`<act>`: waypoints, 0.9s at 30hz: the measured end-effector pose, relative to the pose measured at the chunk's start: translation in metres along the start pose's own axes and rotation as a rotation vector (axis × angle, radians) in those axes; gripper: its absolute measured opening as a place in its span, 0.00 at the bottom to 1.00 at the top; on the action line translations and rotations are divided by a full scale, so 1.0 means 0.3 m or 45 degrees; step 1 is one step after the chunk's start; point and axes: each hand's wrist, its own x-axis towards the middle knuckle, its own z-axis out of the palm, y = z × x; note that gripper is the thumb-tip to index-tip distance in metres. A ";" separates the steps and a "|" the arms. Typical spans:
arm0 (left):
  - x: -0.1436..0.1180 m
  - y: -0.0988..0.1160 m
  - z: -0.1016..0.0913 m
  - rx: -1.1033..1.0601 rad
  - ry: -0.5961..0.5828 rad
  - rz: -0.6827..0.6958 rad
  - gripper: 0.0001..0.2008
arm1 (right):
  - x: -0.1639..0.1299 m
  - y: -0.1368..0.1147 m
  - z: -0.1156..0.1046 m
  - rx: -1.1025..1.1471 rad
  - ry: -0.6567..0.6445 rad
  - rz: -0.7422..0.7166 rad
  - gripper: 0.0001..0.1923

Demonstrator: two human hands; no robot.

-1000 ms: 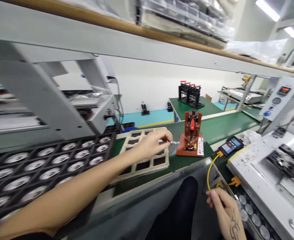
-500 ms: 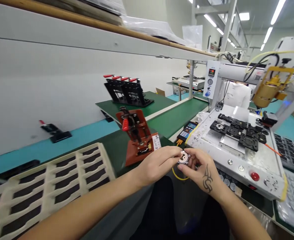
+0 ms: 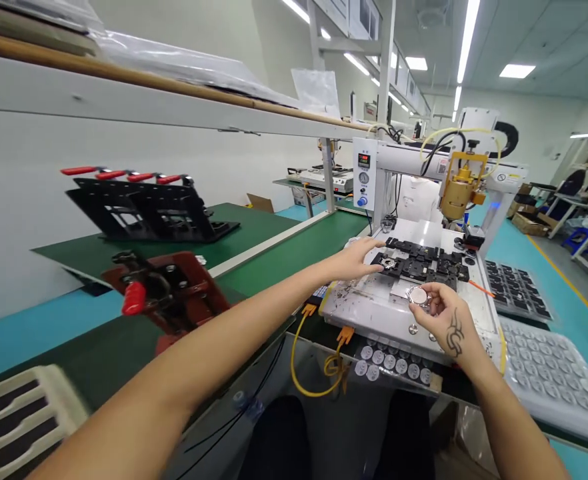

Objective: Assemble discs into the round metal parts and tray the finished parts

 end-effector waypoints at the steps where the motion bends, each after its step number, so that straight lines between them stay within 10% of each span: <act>1: 0.059 -0.020 -0.009 -0.007 -0.070 -0.019 0.34 | -0.004 0.001 -0.021 -0.006 0.013 -0.009 0.23; 12: 0.250 -0.134 -0.009 -0.100 -0.356 0.019 0.23 | 0.006 0.054 -0.151 -0.095 0.053 -0.037 0.22; 27: 0.010 -0.027 -0.115 -0.422 0.226 0.165 0.24 | 0.509 0.049 0.188 -0.414 -0.475 -0.172 0.15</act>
